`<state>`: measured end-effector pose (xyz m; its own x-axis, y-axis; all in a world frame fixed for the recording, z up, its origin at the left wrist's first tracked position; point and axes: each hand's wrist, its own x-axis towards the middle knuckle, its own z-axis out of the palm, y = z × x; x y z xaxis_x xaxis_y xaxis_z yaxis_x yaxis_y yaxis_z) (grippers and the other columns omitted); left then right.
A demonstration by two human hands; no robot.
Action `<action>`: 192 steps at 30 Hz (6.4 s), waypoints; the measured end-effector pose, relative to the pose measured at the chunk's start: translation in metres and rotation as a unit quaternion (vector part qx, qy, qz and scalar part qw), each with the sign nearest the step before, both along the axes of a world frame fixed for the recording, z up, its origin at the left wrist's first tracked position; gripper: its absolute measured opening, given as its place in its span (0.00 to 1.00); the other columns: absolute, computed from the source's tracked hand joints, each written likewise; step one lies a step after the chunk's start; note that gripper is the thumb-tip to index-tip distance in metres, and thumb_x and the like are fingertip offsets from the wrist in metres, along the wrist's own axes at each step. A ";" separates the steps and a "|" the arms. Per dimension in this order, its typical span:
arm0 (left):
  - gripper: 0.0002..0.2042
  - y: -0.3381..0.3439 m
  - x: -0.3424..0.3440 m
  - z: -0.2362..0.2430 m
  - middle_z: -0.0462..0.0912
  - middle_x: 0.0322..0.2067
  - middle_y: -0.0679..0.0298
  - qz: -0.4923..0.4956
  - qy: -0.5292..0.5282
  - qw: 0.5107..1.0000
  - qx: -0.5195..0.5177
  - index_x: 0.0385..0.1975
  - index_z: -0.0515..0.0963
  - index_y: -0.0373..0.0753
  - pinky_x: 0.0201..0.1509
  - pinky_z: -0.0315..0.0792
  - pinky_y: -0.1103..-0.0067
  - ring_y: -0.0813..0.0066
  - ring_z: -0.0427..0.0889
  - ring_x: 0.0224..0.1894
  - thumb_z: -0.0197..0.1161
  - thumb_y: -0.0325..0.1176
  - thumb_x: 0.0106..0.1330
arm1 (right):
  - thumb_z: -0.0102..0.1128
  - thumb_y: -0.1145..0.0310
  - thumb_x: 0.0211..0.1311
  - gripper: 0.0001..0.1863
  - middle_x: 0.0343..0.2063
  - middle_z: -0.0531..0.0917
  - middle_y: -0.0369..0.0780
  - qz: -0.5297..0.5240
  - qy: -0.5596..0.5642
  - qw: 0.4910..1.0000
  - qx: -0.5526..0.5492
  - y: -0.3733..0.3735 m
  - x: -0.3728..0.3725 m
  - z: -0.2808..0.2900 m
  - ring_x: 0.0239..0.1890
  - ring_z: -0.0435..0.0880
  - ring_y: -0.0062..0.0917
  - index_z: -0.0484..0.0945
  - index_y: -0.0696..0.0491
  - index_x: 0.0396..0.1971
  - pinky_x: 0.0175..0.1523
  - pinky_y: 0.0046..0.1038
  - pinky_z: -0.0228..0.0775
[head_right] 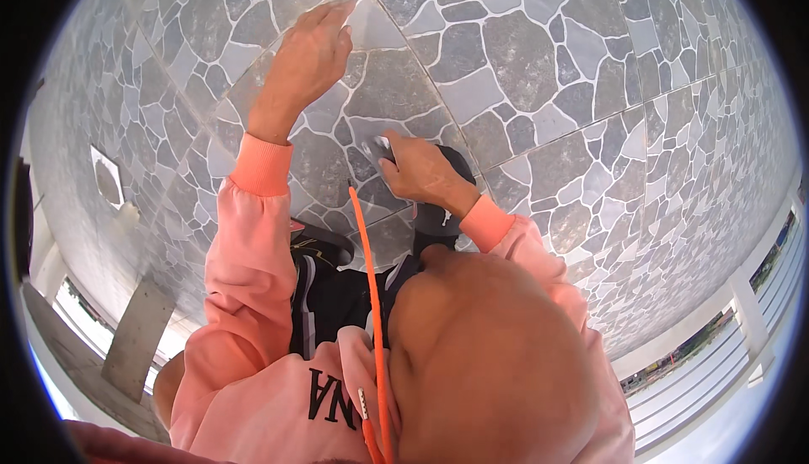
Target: The person applies grout to the seams of a tiled floor using a small scraper tool, occasionally dipping the tool into a white bucket containing a liquid mixture.
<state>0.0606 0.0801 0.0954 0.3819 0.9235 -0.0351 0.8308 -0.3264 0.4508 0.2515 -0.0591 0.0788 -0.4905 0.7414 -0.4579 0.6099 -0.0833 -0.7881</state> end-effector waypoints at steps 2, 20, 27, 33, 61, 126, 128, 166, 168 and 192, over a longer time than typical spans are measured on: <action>0.21 -0.013 0.030 -0.022 0.71 0.63 0.55 -0.110 0.008 0.991 0.070 0.62 0.71 0.39 0.67 0.65 0.64 0.58 0.69 0.65 0.54 0.35 0.70 | 0.58 0.66 0.62 0.21 0.25 0.80 0.56 -0.007 0.007 1.000 -0.010 -0.018 0.003 -0.001 0.31 0.82 0.52 0.71 0.63 0.50 0.37 0.44 0.72; 0.27 -0.030 0.021 -0.065 0.55 0.73 0.64 -0.344 0.041 0.937 0.048 0.70 0.59 0.46 0.74 0.52 0.58 0.61 0.55 0.74 0.49 0.44 0.74 | 0.62 0.66 0.60 0.18 0.21 0.81 0.50 -0.095 0.058 0.993 0.049 -0.042 0.005 -0.009 0.24 0.81 0.48 0.74 0.61 0.45 0.31 0.42 0.72; 0.32 0.033 -0.086 -0.059 0.56 0.68 0.35 0.233 0.238 0.940 0.069 0.67 0.56 0.26 0.71 0.55 0.51 0.38 0.55 0.71 0.49 0.47 0.74 | 0.61 0.65 0.61 0.18 0.20 0.80 0.50 -0.114 0.042 0.992 0.031 -0.040 0.008 -0.004 0.24 0.81 0.49 0.74 0.61 0.46 0.31 0.43 0.72; 0.27 -0.008 0.018 -0.045 0.58 0.71 0.51 -0.257 0.003 0.964 0.061 0.70 0.58 0.37 0.73 0.54 0.56 0.54 0.57 0.72 0.48 0.42 0.74 | 0.62 0.63 0.61 0.20 0.19 0.79 0.49 -0.124 0.053 0.987 0.086 -0.040 0.009 -0.009 0.22 0.81 0.44 0.74 0.63 0.45 0.29 0.39 0.70; 0.28 -0.041 -0.088 -0.096 0.59 0.69 0.49 0.232 0.080 0.954 0.170 0.67 0.62 0.39 0.72 0.52 0.55 0.48 0.58 0.71 0.52 0.38 0.67 | 0.60 0.69 0.53 0.09 0.34 0.77 0.42 0.086 -0.302 0.844 0.434 0.135 -0.028 -0.025 0.37 0.79 0.32 0.76 0.55 0.34 0.38 0.34 0.74; 0.29 -0.037 -0.086 -0.092 0.61 0.68 0.47 0.241 0.083 0.953 0.164 0.66 0.64 0.38 0.71 0.53 0.57 0.48 0.59 0.70 0.54 0.37 0.63 | 0.62 0.63 0.60 0.18 0.37 0.84 0.45 0.191 -0.214 0.921 0.264 0.350 0.005 0.026 0.39 0.82 0.40 0.79 0.56 0.48 0.46 0.36 0.71; 0.29 -0.036 -0.087 -0.093 0.61 0.68 0.47 0.243 0.080 0.952 0.166 0.66 0.64 0.38 0.71 0.53 0.57 0.48 0.59 0.70 0.54 0.37 0.64 | 0.63 0.63 0.60 0.19 0.38 0.84 0.45 0.244 -0.232 0.890 0.308 0.363 -0.010 0.019 0.40 0.82 0.40 0.79 0.56 0.48 0.47 0.36 0.71; 0.30 -0.038 -0.087 -0.092 0.59 0.69 0.49 0.246 0.079 0.955 0.142 0.67 0.62 0.39 0.72 0.50 0.56 0.49 0.57 0.71 0.53 0.38 0.63 | 0.66 0.58 0.59 0.32 0.54 0.77 0.49 0.123 0.125 0.983 -0.053 0.341 -0.015 0.016 0.59 0.74 0.38 0.68 0.57 0.61 0.64 0.39 0.65; 0.30 -0.038 -0.086 -0.093 0.59 0.69 0.49 0.247 0.079 0.955 0.145 0.67 0.62 0.39 0.72 0.50 0.56 0.49 0.57 0.71 0.53 0.38 0.63 | 0.66 0.58 0.59 0.33 0.55 0.76 0.49 0.110 0.144 0.981 -0.070 0.335 -0.011 0.015 0.60 0.74 0.38 0.67 0.58 0.61 0.65 0.39 0.64; 0.30 -0.041 -0.091 -0.094 0.59 0.69 0.50 0.256 0.078 0.953 0.145 0.67 0.62 0.40 0.72 0.51 0.54 0.49 0.57 0.71 0.54 0.38 0.63 | 0.57 0.76 0.56 0.22 0.42 0.81 0.44 0.354 -0.226 0.834 0.358 0.282 0.000 -0.003 0.47 0.80 0.39 0.79 0.49 0.53 0.50 0.39 0.72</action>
